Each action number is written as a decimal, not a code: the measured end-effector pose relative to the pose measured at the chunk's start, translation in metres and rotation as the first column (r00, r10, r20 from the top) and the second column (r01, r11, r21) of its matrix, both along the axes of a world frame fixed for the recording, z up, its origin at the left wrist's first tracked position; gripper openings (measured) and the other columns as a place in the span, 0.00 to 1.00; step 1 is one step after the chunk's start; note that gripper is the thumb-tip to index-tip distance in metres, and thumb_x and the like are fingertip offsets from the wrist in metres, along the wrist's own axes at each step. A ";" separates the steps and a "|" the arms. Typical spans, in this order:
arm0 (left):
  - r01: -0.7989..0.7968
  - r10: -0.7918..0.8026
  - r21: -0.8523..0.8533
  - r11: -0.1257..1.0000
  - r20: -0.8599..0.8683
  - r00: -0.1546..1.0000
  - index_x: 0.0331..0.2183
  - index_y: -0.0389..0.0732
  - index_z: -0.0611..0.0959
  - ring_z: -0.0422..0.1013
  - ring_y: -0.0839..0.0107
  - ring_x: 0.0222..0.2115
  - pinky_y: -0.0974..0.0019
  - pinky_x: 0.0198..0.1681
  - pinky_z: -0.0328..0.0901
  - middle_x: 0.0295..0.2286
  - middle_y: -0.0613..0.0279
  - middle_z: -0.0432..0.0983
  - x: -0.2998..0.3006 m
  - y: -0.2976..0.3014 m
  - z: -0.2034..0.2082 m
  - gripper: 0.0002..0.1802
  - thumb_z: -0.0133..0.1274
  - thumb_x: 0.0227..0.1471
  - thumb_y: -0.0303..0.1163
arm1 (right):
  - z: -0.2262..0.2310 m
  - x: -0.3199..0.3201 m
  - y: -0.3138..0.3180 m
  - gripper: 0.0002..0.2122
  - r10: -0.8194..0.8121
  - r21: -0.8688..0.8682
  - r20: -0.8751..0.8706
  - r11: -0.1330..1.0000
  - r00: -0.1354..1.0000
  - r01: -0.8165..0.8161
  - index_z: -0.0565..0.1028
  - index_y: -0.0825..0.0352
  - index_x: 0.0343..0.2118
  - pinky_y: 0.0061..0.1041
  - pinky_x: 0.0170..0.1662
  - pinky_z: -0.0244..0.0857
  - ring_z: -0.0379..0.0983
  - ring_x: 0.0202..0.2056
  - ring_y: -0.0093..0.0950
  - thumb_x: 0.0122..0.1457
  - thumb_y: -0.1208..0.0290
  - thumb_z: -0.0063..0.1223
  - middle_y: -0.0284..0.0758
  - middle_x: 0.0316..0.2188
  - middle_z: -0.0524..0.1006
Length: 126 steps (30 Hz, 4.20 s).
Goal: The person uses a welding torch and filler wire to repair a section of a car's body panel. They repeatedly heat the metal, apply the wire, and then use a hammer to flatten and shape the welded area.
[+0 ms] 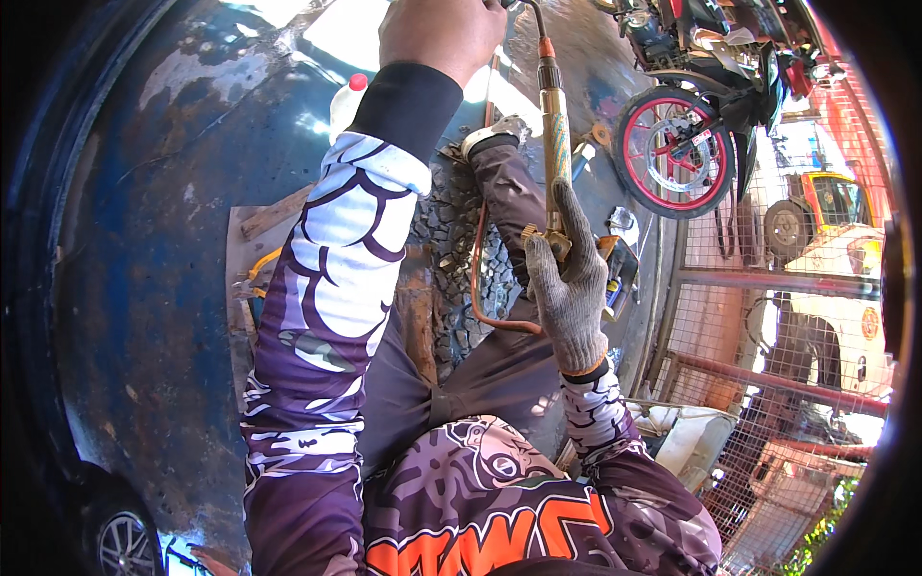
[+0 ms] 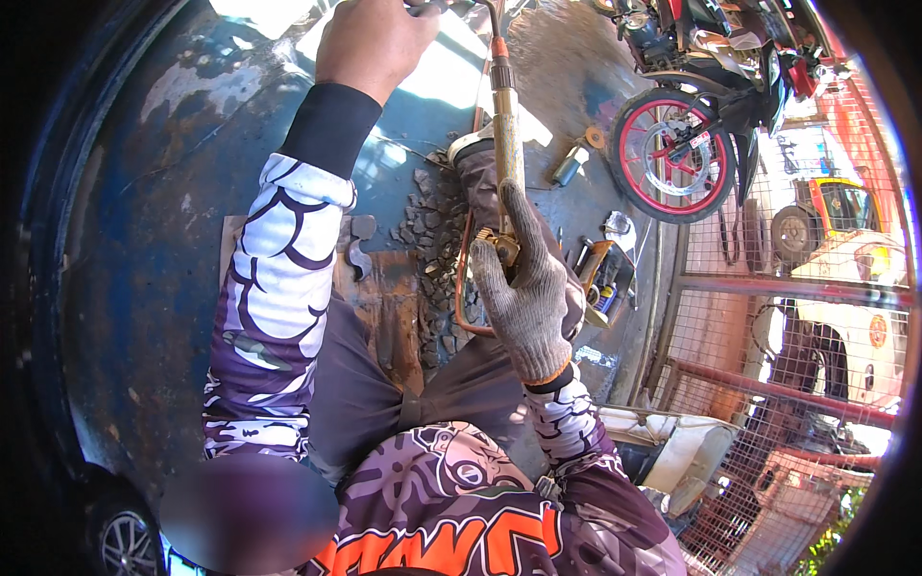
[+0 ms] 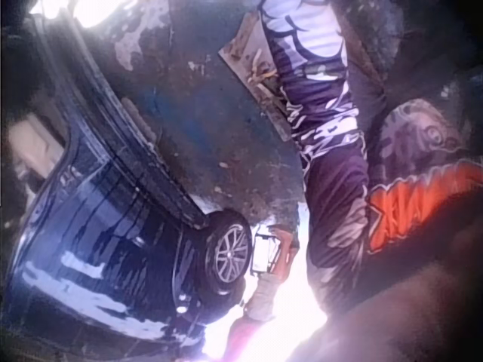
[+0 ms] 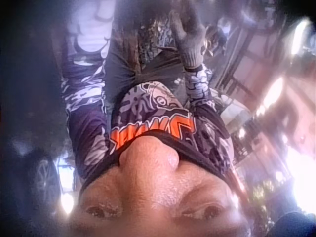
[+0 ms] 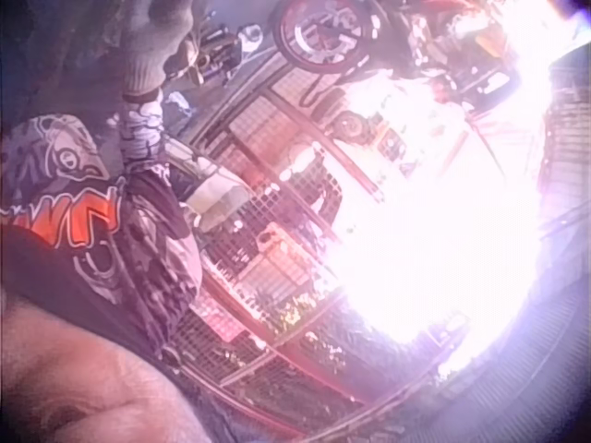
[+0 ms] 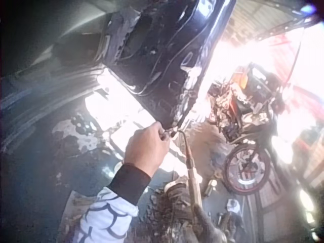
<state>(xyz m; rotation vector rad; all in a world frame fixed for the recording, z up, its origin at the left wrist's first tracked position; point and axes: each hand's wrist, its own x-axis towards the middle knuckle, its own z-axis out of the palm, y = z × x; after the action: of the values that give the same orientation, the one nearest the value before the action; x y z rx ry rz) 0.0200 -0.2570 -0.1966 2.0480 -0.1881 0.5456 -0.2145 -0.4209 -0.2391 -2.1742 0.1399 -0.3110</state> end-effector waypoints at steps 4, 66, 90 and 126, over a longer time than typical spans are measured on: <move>0.011 -0.011 -0.001 1.000 -0.060 0.998 0.33 0.41 0.85 0.80 0.45 0.36 0.47 0.41 0.73 0.31 0.47 0.84 0.000 0.000 0.004 0.11 0.59 0.55 0.39 | 0.001 -0.001 0.001 0.31 -0.019 -0.049 -0.001 0.999 1.000 0.019 0.65 0.68 0.69 0.25 0.45 0.74 0.78 0.39 0.19 0.62 0.75 0.60 0.43 0.48 0.83; 0.011 -0.008 0.037 0.999 -0.073 0.997 0.34 0.42 0.85 0.81 0.47 0.36 0.48 0.40 0.73 0.31 0.49 0.84 -0.003 0.001 0.008 0.14 0.62 0.56 0.43 | 0.023 -0.001 -0.002 0.31 -0.069 -0.302 -0.058 0.952 0.996 0.049 0.66 0.61 0.69 0.26 0.38 0.74 0.80 0.31 0.19 0.61 0.72 0.60 0.40 0.31 0.84; 0.013 -0.011 0.021 1.000 -0.083 0.996 0.31 0.41 0.83 0.80 0.47 0.33 0.48 0.37 0.72 0.27 0.49 0.83 -0.009 0.001 0.011 0.17 0.62 0.57 0.47 | 0.025 -0.005 0.000 0.31 -0.028 -0.304 -0.008 0.952 1.000 0.025 0.66 0.62 0.69 0.27 0.41 0.75 0.82 0.34 0.21 0.62 0.72 0.60 0.42 0.35 0.85; -0.009 0.018 0.094 0.996 -0.100 0.995 0.35 0.43 0.85 0.81 0.46 0.33 0.50 0.39 0.74 0.27 0.50 0.85 -0.016 0.000 0.003 0.13 0.59 0.56 0.43 | 0.015 -0.056 -0.056 0.38 -0.384 0.643 0.494 0.765 0.780 -0.030 0.49 0.53 0.75 0.17 0.17 0.62 0.68 0.22 0.20 0.68 0.62 0.57 0.40 0.39 0.78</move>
<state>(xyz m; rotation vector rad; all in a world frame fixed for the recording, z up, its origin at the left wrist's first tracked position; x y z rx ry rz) 0.0036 -0.2574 -0.1937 2.1638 -0.1422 0.4483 -0.2707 -0.4773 -0.2241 -1.3060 0.0810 -0.9300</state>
